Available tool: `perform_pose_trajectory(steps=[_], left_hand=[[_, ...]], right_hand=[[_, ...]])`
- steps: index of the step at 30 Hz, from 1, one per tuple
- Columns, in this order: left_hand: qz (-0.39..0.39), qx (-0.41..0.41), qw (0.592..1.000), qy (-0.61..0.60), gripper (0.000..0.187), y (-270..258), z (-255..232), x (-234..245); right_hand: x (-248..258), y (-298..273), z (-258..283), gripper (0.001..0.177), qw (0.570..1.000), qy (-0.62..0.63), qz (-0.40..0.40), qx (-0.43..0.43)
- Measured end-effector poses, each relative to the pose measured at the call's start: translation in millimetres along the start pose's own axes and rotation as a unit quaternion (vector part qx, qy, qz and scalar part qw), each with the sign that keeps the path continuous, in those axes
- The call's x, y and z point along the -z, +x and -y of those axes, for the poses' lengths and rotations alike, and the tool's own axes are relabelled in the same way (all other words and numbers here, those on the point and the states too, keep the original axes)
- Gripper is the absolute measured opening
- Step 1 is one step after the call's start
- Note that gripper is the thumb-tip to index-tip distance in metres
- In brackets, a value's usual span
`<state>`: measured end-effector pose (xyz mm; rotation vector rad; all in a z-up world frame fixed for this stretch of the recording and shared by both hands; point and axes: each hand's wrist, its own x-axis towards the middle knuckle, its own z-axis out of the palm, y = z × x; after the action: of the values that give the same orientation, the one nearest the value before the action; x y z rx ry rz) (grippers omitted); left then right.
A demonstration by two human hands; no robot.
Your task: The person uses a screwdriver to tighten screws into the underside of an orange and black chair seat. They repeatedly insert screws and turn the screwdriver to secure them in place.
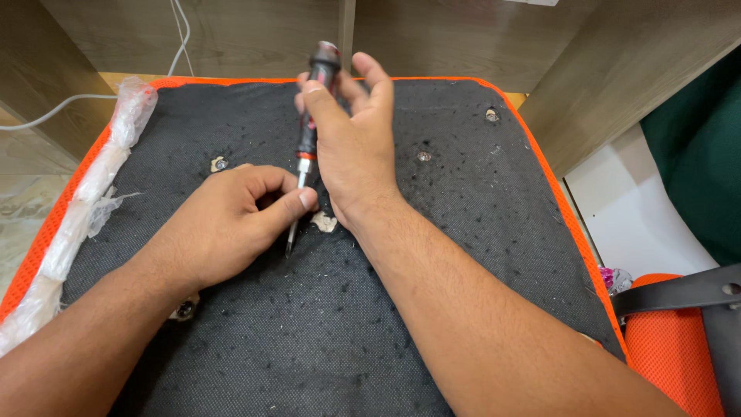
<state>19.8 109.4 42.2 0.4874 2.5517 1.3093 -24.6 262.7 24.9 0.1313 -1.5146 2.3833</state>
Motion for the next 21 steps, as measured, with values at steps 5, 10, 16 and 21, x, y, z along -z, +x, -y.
perform_pose_trajectory(steps=[5,10,16,21], left_hand=[[-0.038,0.011,0.999,0.002,0.036,3.2,6.2,6.1],[-0.064,-0.017,0.997,-0.045,0.036,-1.1,10.3,4.6],[-0.082,-0.024,0.994,-0.072,0.035,-5.1,1.5,12.4],[-0.062,0.093,0.994,-0.009,0.036,-9.2,-8.0,11.3]], right_hand=[[-4.0,-9.1,-2.2,0.050,0.974,-0.018,0.190,-0.122],[-3.2,-10.6,4.4,0.059,0.967,-0.005,0.213,-0.142],[-5.2,-10.0,17.0,0.067,0.984,0.004,0.117,-0.133],[-9.7,-12.8,18.1,0.067,0.993,-0.016,0.075,-0.087]])
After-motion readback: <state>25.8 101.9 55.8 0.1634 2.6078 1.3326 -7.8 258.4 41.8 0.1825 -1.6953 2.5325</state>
